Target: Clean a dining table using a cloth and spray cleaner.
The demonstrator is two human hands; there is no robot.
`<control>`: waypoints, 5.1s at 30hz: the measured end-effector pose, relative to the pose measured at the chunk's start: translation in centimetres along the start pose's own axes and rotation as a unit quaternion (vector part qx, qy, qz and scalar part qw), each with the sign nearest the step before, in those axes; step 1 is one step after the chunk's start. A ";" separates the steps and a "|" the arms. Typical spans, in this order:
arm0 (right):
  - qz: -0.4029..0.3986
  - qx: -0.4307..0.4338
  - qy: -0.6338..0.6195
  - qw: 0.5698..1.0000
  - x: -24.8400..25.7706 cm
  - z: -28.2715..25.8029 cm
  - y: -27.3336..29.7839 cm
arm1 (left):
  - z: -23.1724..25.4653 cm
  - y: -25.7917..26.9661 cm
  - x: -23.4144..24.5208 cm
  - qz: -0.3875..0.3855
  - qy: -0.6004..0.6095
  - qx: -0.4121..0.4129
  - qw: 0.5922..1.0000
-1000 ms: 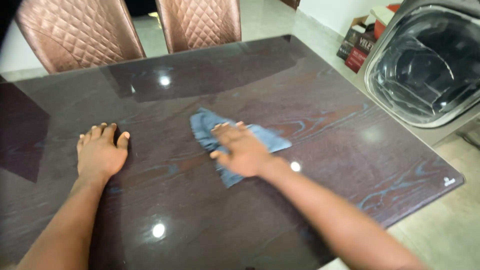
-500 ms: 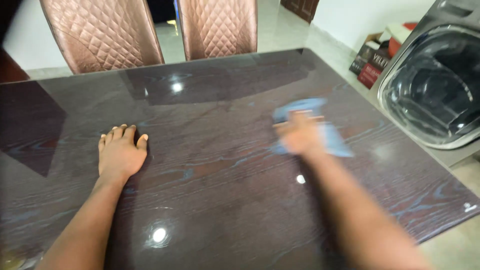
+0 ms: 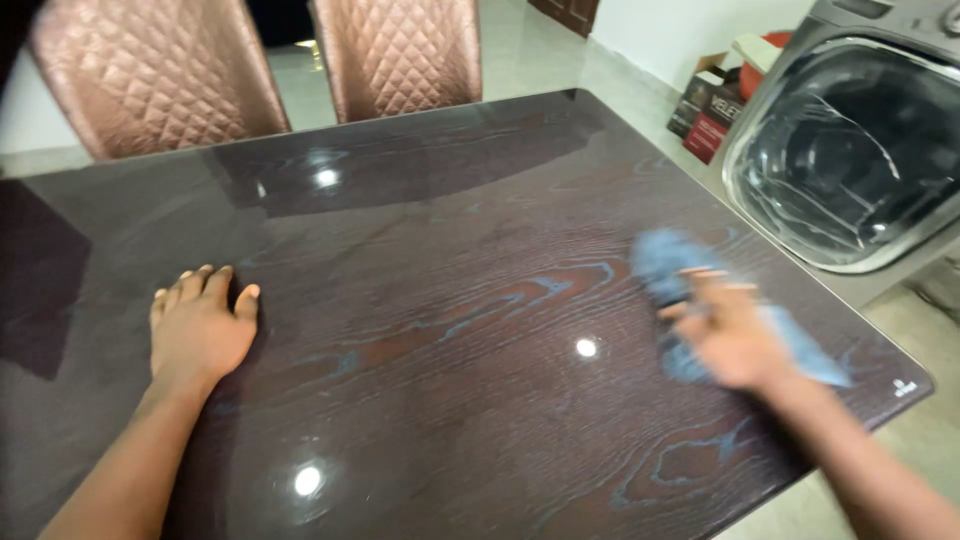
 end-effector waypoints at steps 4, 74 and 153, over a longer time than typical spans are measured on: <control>0.100 -0.164 0.181 0.965 -0.2 7.9 -2.8 | -0.1 -0.1 -0.3 -0.004 -0.020 0.001 1.000; 0.030 0.071 0.008 0.997 -12.6 -8.7 -20.4 | 0.4 -0.2 0.0 0.007 -0.018 0.008 1.000; 0.058 -0.163 0.165 0.971 -9.1 11.5 -29.2 | 4.7 -11.3 -2.7 -0.046 -0.036 -0.025 0.998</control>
Point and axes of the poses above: each hand's wrist, its own y-axis away from the middle knuckle, its own x-axis out of the back of the hand, z = x × y, the point moved 2 cm from there along -y, towards the middle knuckle, and after that the axes turned 11 degrees about z, right-handed, at the moved point
